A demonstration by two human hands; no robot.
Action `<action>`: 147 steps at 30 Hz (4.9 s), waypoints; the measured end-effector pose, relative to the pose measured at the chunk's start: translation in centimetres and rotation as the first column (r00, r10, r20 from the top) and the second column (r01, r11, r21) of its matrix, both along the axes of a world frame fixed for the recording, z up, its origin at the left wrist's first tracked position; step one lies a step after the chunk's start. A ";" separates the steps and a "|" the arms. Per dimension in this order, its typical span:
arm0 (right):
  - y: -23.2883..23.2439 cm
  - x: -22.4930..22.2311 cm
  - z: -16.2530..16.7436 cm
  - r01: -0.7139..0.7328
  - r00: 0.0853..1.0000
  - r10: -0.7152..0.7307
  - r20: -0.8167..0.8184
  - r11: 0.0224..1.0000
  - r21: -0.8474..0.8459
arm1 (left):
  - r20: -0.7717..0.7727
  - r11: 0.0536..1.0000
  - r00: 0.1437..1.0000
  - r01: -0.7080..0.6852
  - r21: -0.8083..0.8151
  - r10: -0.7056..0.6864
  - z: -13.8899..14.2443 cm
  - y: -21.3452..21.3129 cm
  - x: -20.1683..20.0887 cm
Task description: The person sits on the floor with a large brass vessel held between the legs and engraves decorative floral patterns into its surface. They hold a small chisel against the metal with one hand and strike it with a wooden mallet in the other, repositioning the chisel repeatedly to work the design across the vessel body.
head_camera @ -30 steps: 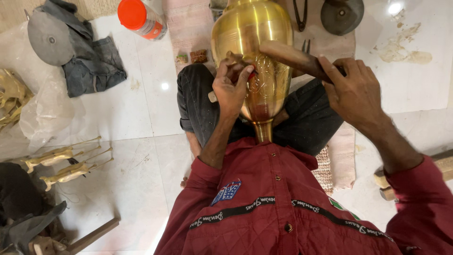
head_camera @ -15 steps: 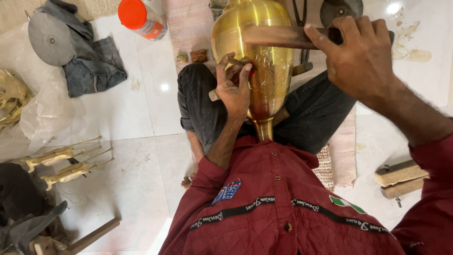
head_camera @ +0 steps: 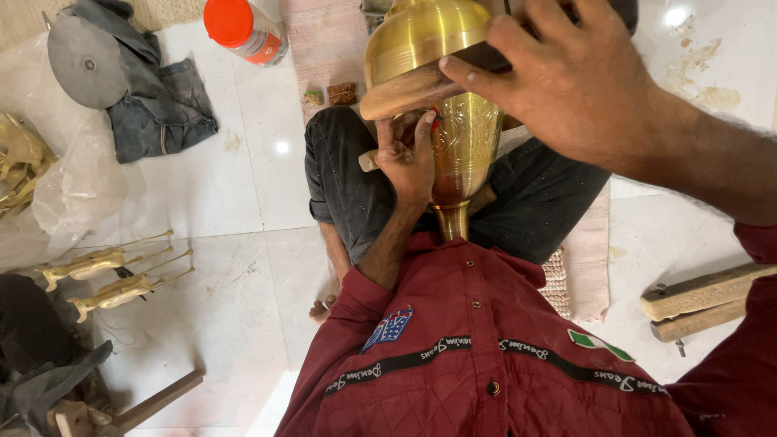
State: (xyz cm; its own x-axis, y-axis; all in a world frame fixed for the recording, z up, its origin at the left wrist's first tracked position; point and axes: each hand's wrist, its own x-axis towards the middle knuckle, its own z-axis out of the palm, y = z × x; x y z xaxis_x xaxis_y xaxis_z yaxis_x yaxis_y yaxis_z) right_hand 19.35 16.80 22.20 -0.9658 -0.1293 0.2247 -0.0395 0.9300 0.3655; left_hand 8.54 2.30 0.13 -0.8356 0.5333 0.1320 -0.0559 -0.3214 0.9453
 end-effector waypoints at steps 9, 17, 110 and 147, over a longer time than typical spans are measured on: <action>-0.8 -1.3 -0.4 0.005 1.000 -0.004 -0.015 0.998 0.063 | -0.016 0.996 1.000 -0.019 -0.084 0.017 0.1 0.1 0.1; -0.6 -0.6 -1.0 0.031 0.999 -0.030 -0.014 0.997 0.077 | -0.012 0.996 0.998 0.062 0.057 -0.061 0.0 0.2 -0.1; -3.4 11.1 -11.0 0.364 0.753 -0.658 0.016 0.396 -0.843 | -0.255 0.525 0.463 0.682 -0.510 -0.849 2.5 3.4 -7.6; -2.5 11.6 -14.9 0.607 0.765 -0.626 0.147 0.628 -0.487 | -0.203 0.868 0.848 0.449 -0.213 -0.489 0.3 -0.1 -5.9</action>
State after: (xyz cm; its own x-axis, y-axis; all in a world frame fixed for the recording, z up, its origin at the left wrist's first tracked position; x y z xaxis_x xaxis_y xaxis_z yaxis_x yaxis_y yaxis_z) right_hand 30.99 14.27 7.26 -0.7701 0.6276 0.1145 0.6123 0.7775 -0.1434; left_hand 2.68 2.21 0.47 -0.4322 0.8832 0.1819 0.0727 -0.1669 0.9833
